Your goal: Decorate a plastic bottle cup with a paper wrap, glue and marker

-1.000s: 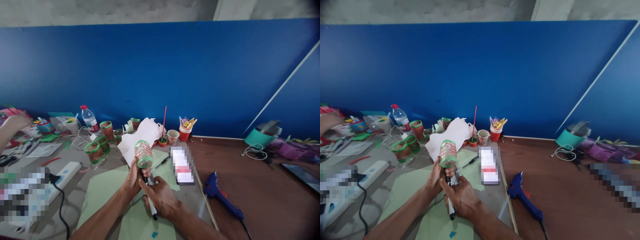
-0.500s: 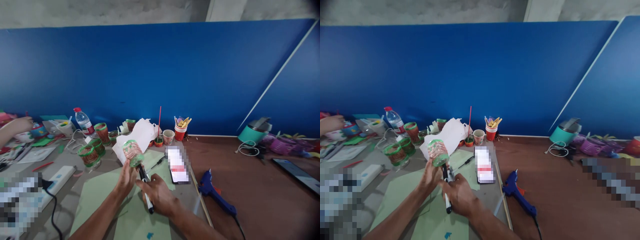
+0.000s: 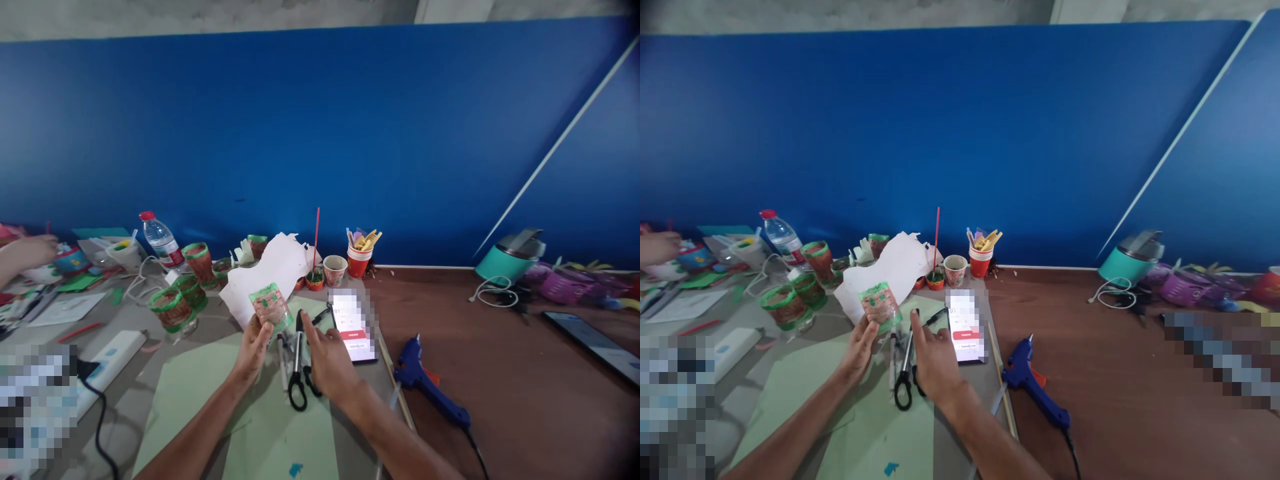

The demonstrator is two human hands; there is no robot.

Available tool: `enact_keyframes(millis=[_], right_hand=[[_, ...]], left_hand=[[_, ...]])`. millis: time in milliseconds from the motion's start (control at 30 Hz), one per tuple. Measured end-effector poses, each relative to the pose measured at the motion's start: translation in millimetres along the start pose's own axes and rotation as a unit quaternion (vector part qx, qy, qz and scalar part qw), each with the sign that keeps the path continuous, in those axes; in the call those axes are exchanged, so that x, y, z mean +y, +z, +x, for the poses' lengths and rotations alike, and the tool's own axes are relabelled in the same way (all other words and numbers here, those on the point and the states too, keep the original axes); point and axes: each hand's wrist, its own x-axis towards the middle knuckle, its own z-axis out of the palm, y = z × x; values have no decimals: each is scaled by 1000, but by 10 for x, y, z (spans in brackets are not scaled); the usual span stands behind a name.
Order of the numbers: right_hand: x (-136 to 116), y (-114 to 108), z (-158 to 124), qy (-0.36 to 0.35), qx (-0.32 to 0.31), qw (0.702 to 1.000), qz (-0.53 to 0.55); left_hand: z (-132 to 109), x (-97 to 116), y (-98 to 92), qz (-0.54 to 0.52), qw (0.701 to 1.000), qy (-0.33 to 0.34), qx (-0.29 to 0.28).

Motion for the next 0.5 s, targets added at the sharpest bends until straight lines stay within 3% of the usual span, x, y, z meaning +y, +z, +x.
enact_keyframes(millis=[100, 200, 400, 500], right_hand=[[-15, -30, -5, 9, 100, 992, 70], [-11, -4, 0, 25, 180, 975, 128], [-23, 94, 1, 47, 220, 951, 212], [-36, 124, -8, 49, 224, 948, 223]], left_hand=[[-21, 4, 76, 57, 997, 61, -5], [-41, -28, 84, 81, 996, 49, -3], [9, -97, -28, 194, 977, 64, -69], [37, -91, -50, 205, 974, 65, -71]])
